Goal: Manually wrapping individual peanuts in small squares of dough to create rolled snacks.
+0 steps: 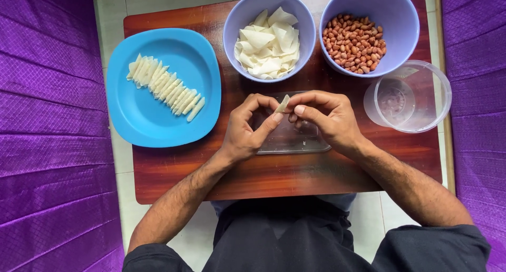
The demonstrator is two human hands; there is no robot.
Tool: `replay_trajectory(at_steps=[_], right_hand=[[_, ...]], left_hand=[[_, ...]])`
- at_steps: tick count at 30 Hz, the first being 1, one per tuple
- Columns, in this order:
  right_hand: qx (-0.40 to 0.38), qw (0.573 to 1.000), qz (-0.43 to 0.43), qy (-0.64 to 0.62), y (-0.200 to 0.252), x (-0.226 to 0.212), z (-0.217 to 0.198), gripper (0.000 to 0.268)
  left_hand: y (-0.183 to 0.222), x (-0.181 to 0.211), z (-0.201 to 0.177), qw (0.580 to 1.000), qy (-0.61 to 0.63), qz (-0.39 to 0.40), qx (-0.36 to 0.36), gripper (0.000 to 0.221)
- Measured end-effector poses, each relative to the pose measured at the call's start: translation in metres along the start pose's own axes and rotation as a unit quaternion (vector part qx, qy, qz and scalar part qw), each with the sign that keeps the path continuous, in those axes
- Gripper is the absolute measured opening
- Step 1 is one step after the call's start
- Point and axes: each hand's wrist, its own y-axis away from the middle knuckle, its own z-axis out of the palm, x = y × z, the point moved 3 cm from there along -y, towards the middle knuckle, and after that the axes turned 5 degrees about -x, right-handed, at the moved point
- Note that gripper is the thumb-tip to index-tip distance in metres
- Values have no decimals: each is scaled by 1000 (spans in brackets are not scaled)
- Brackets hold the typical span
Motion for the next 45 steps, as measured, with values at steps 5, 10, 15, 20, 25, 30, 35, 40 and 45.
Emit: replay_trajectory(at_steps=[5,10,15,20,25,30,35,40,45], right_hand=[[-24,999,-26,40,2,-3,-2,19],[-62,986,-80,133,0,-15,2,21],[-47,974,-111,190,2,-17,4,14],[-33,972,-104,207,2,-20,5,8],[-18,971,-99,218,2,-22,5,5],[-17,981,-87,175,3,-16,6,8],[-25,978,-91,185,1,-20,8,14],[-12,976,-74,203,4,-20,9,8],[15,989,-21,143,6,-11,10,11]], left_hand=[[4,-7,4,995,70,-49,-44,16],[1,-7,1,997,22,-48,-47,20],[-6,13,3,990,-124,71,-14,14],[-6,11,2,985,-147,85,-9,13],[-6,11,2,987,-143,72,2,12],[-4,10,1,988,-141,69,9,11],[-5,10,-2,983,-160,86,14,11],[-4,11,0,980,-168,99,25,12],[-2,15,2,974,-193,113,31,7]])
